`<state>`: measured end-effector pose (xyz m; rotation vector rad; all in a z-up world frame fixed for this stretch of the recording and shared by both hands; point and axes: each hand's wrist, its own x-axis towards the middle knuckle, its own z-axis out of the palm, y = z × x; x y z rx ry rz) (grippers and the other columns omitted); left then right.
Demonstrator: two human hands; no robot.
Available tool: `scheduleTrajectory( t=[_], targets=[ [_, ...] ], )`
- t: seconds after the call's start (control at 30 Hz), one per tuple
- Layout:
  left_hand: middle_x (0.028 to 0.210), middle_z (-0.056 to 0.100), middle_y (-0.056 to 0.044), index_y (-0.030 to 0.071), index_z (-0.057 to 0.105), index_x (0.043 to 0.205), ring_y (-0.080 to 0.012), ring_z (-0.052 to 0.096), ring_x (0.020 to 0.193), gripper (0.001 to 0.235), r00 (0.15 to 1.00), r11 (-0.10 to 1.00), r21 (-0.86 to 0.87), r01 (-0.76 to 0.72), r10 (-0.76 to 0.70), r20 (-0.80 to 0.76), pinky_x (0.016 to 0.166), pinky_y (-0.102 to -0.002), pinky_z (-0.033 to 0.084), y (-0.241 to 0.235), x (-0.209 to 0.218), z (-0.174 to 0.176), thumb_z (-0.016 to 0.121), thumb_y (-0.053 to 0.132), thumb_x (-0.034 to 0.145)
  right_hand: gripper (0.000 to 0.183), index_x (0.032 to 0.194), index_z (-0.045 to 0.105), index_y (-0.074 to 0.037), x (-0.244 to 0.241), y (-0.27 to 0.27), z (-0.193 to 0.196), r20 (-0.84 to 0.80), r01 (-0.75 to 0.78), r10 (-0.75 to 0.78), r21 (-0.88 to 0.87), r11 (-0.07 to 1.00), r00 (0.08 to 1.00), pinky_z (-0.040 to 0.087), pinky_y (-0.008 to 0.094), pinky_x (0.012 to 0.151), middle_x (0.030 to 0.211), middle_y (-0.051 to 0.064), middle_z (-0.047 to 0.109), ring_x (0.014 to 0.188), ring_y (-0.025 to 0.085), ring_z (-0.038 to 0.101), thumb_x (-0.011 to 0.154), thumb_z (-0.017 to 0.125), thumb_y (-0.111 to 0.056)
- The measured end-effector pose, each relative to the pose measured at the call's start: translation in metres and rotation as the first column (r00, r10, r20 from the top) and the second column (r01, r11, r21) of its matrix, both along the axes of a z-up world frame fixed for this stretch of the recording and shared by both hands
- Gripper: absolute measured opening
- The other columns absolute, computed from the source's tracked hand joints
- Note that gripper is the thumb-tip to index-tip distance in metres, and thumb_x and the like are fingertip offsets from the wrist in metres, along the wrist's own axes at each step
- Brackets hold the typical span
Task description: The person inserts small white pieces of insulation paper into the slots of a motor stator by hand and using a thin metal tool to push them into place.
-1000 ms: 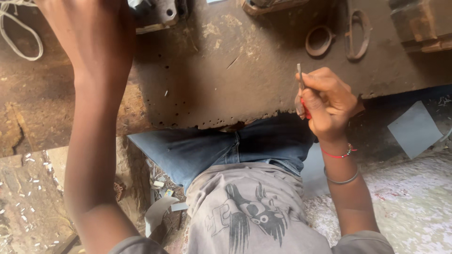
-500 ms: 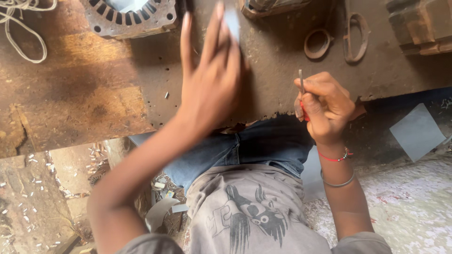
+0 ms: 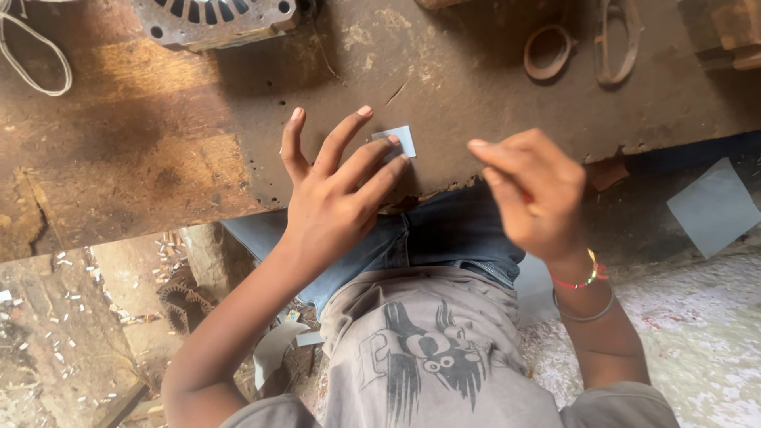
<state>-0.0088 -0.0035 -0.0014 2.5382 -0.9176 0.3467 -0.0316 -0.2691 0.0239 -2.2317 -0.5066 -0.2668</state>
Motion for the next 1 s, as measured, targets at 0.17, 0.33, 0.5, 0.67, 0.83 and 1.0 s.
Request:
scheduleTrajectory(
  t=[0.17,0.33,0.5,0.67,0.83,1.0],
  targets=[
    [0.139,0.063,-0.005,0.014,0.071,0.139,-0.0283,0.045,0.149,0.047,0.997,0.998,-0.032,-0.051,0.049,-0.062,0.124,-0.065,0.006,-0.004,0.0,-0.003,0.075,0.012,0.092,0.035,0.127,0.07,-0.002,0.006,0.022,0.006,-0.034,0.02,-0.023,-0.065,0.998,0.999,0.049,0.03,0.062,0.094,0.012,0.064,0.073,0.017,0.065,0.096,0.064,0.013],
    [0.134,0.066,0.0,0.024,0.073,0.129,-0.0249,0.048,0.147,0.046,0.996,0.999,-0.022,-0.028,0.026,-0.085,0.126,-0.064,0.007,0.0,0.001,-0.004,0.074,0.01,0.085,0.037,0.127,0.07,-0.002,0.009,0.025,0.005,-0.032,0.029,-0.032,-0.076,0.997,0.999,0.051,0.029,0.062,0.094,0.011,0.064,0.075,0.017,0.067,0.094,0.064,0.014],
    [0.13,0.067,0.002,0.02,0.071,0.139,-0.024,0.049,0.149,0.041,0.997,0.999,0.042,0.019,-0.022,0.076,0.126,-0.065,0.004,-0.001,0.0,-0.017,0.074,0.012,0.099,0.041,0.128,0.071,-0.002,0.007,0.027,0.006,-0.026,0.036,-0.04,-0.142,0.989,0.999,0.05,0.031,0.062,0.093,0.01,0.063,0.073,0.018,0.067,0.091,0.064,0.014],
    [0.118,0.066,0.001,0.017,0.07,0.144,-0.0235,0.051,0.147,0.043,0.983,0.993,0.112,0.041,-0.061,0.173,0.124,-0.069,0.001,-0.001,-0.001,-0.018,0.073,0.017,0.101,0.04,0.128,0.072,-0.003,0.006,0.032,0.007,0.036,0.049,-0.041,-0.27,0.962,0.999,0.051,0.035,0.063,0.093,0.011,0.062,0.071,0.022,0.063,0.091,0.067,0.012],
    [0.124,0.067,-0.003,0.01,0.07,0.135,-0.0271,0.051,0.148,0.037,0.997,0.996,-0.041,0.083,-0.083,-0.006,0.122,-0.071,0.004,0.002,-0.001,-0.012,0.069,0.013,0.098,0.043,0.125,0.074,-0.003,0.009,0.027,0.01,0.077,-0.088,0.142,-0.48,0.873,0.987,0.05,0.034,0.059,0.091,0.008,0.063,0.07,0.021,0.06,0.084,0.065,0.009],
    [0.117,0.065,-0.001,0.01,0.072,0.133,-0.0243,0.054,0.148,0.03,0.995,0.995,0.04,0.09,-0.092,0.049,0.125,-0.068,0.005,0.003,0.0,-0.012,0.072,0.013,0.103,0.041,0.123,0.075,0.0,0.009,0.043,0.008,0.151,0.042,0.068,-0.627,0.778,0.986,0.046,0.031,0.054,0.087,0.005,0.062,0.064,0.019,0.054,0.084,0.065,0.007]
  ],
)
